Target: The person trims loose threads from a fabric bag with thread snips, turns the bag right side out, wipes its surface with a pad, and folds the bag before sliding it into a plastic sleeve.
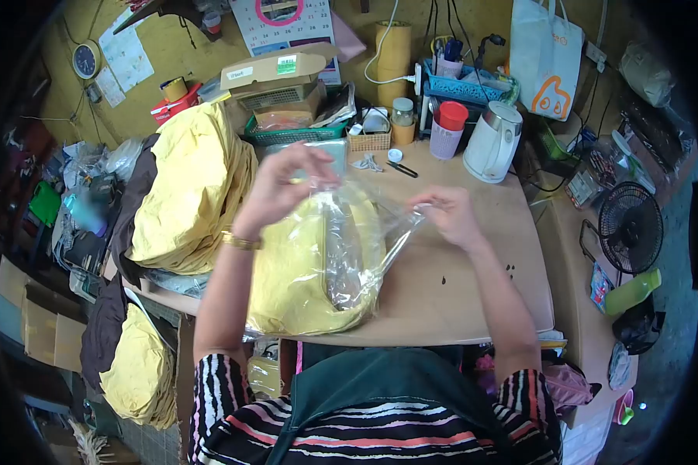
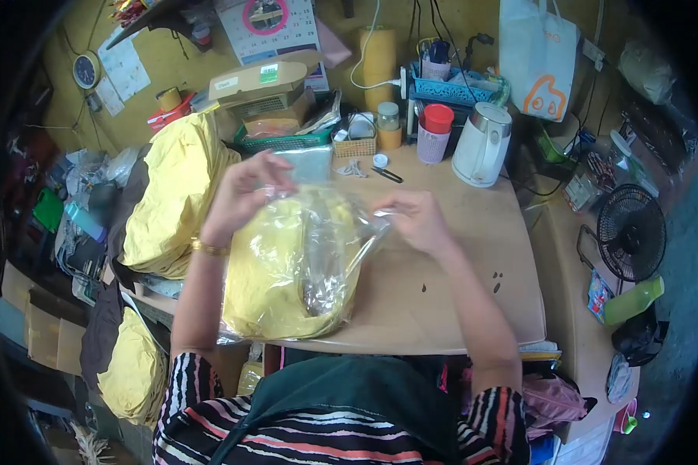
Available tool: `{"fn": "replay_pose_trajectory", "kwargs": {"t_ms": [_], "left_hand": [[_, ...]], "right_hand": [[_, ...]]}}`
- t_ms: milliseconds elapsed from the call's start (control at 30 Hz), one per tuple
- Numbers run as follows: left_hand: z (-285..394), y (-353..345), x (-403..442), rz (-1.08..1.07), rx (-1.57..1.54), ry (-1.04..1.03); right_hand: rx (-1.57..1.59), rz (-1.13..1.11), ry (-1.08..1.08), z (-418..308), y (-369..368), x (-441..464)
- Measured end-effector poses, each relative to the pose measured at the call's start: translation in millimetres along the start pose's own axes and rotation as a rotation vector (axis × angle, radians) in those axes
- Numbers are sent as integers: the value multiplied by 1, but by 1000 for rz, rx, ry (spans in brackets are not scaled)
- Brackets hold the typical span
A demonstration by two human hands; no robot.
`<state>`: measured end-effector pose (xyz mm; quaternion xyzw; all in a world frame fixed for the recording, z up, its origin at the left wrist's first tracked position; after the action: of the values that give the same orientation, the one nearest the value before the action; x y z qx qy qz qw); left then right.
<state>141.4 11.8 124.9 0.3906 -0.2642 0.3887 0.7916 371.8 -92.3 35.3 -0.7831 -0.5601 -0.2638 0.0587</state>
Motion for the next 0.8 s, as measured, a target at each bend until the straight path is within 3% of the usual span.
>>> {"fn": "replay_pose_trajectory", "kwargs": {"t_ms": [33,100,200,233,300,367,433,600,667,700,767,800], "left_hand": [[-16,16,-6,-37,-260,199],[-28,53,-13,-12,-255,308],[-34,87,-19,-179,-10,479],[-32,95,-17,-170,-7,483],[-26,108,-11,-257,659,266],[-27,110,-8,-298,612,325],[-16,108,1,-224,675,187],[-23,119,12,-172,673,202],[-25,118,16,-132,647,200],[-23,119,18,-92,621,201],[-12,116,17,-104,626,171],[-6,113,17,-116,629,139]], "right_hand": [[-60,-16,16,5,16,-3],[83,-145,-90,23,42,-9],[329,-190,-147,46,80,-19],[454,-230,-90,43,86,-20],[577,-284,-34,26,84,-17],[162,-136,-236,36,93,-17],[225,-125,-182,35,93,-10],[441,-36,-157,23,91,0],[-17,-2,-238,10,85,-2],[-16,0,-236,14,85,-2],[-251,22,40,6,84,2],[-253,26,41,5,84,2]]}}
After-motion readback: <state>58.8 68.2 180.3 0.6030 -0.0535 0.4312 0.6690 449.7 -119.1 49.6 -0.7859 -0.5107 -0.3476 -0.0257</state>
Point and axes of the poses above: each hand's wrist, its own x-axis towards the middle knuckle, its own y-axis out of the back of the hand, z = x × y, the point moved 7 cm from there along x, towards the middle knuckle, and after that the axes turned 10 degrees about z, right-handed, at the moved point
